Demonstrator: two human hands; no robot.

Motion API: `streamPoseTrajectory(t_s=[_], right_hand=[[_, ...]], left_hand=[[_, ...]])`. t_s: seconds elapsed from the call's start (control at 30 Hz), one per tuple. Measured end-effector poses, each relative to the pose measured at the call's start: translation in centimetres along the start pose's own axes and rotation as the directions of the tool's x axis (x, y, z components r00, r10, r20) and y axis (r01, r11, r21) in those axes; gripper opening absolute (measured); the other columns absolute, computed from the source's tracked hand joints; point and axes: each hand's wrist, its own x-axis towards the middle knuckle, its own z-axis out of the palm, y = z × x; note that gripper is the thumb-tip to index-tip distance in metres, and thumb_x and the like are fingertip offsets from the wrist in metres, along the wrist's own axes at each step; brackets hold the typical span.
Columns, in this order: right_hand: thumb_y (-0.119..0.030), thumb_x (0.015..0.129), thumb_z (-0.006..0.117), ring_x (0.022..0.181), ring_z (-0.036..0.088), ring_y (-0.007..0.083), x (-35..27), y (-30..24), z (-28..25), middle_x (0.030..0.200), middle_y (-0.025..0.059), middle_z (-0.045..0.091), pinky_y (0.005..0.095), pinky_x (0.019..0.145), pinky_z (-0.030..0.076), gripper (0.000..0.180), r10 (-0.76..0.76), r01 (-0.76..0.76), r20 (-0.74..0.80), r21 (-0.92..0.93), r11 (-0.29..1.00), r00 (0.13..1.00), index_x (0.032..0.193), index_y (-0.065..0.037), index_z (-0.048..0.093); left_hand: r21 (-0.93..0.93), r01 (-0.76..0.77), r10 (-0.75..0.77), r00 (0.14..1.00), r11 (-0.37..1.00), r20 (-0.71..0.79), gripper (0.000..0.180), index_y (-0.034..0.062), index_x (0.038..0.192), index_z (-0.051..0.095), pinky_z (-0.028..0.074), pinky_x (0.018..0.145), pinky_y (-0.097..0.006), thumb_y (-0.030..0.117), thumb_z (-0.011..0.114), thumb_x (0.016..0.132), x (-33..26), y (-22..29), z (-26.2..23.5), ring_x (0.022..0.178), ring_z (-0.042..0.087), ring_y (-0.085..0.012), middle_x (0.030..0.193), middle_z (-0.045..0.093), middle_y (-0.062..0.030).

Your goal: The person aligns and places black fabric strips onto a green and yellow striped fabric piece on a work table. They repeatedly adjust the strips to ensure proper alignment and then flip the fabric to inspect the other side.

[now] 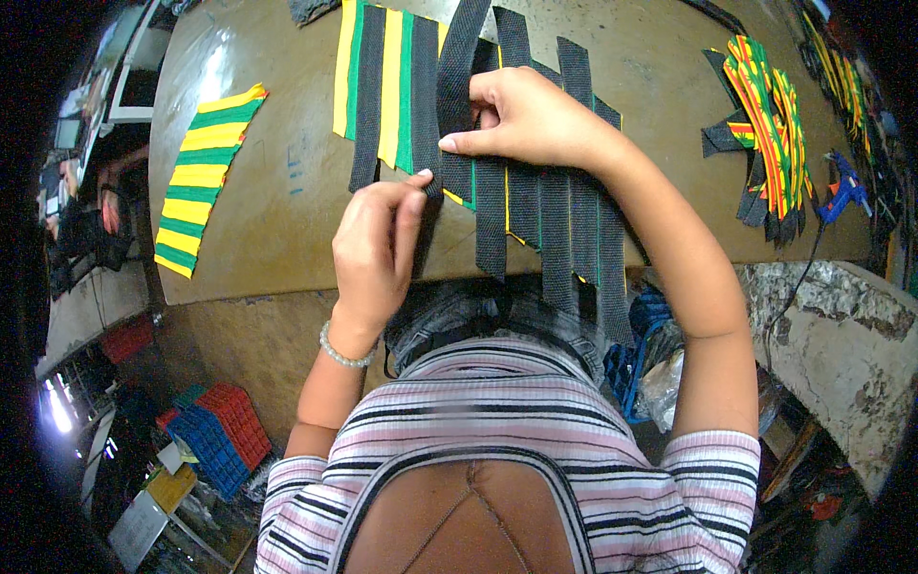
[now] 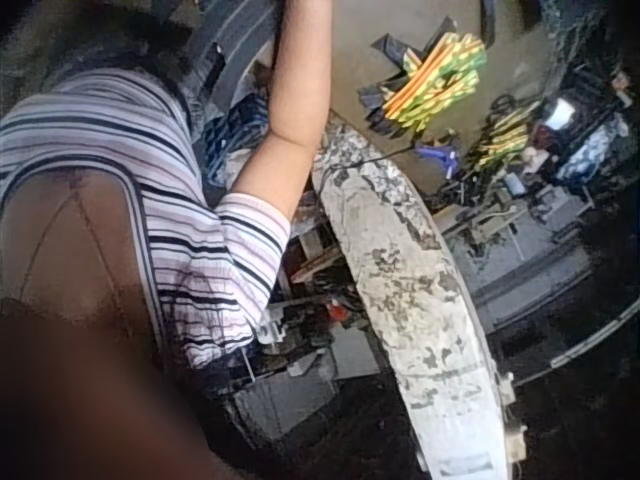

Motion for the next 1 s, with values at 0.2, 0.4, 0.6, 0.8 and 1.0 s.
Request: streamPoseTrajectory(t_s=[0.2,0.4,0.6,0.8,1.0], right_hand=[[-0.043,0.080,0.086,0.059,0.056,0.0138,0.2,-0.2,0.1,0.063,0.0089,0.060,0.0316,0.054,0.047,0.051,0.053,-0.054,-0.012,-0.067,0.996,0.999,0.074,0.002,0.061],[-0.033,0.087,0.083,0.064,0.056,0.0061,-0.5,0.1,-0.7,0.071,-0.0016,0.064,0.0242,0.056,0.043,0.033,-0.049,0.027,0.074,0.267,0.963,0.996,0.092,-0.003,0.071],[-0.017,0.099,0.063,0.091,0.066,0.0122,-0.8,-0.7,-2.1,0.102,0.0052,0.068,0.0261,0.078,0.052,0.019,-0.001,0.036,-0.067,0.516,0.856,0.998,0.111,-0.002,0.066],[-0.013,0.101,0.047,0.079,0.063,0.0149,-7.0,-4.7,-5.0,0.093,0.0047,0.064,0.0272,0.078,0.051,0.023,0.231,-0.121,-0.118,0.583,0.803,0.966,0.112,0.001,0.063],[0.001,0.072,0.057,0.103,0.058,0.0339,-16.5,-2.4,-1.2,0.117,0.0136,0.058,0.0415,0.094,0.050,0.059,-0.004,-0.082,-0.136,-0.624,0.777,0.991,0.128,-0.015,0.069]], left_hand=[[0.094,-0.083,0.072,0.990,0.992,0.120,0.013,-0.0012,0.101,0.067,0.057,0.080,-0.038,0.005,0.073,0.091,-1.2,-0.5,-0.6,0.094,0.068,-0.0283,0.111,0.075,-0.0121],[-0.073,0.170,-0.166,0.985,0.983,0.056,0.013,0.0001,0.103,0.064,0.055,0.069,-0.037,0.012,0.067,0.098,-0.5,-0.4,-1.1,0.078,0.067,-0.0238,0.103,0.075,-0.0131],[-0.265,0.380,-0.374,0.924,0.886,0.073,0.018,-0.0017,0.104,0.059,0.049,0.064,-0.023,0.015,0.053,0.108,0.0,-0.2,-1.3,0.073,0.060,-0.0056,0.101,0.079,-0.0102],[-0.064,-0.095,0.096,0.995,0.993,0.021,0.019,0.0088,0.108,0.071,0.042,0.109,-0.047,0.016,0.067,0.090,1.4,-3.3,-5.9,0.122,0.061,-0.0330,0.127,0.070,-0.0130],[0.172,-0.307,0.118,0.734,0.936,0.668,0.109,0.0150,0.154,0.046,0.013,0.124,-0.060,0.075,0.074,0.067,3.3,-8.2,-8.5,0.153,0.025,-0.0399,0.164,0.035,-0.0129]])
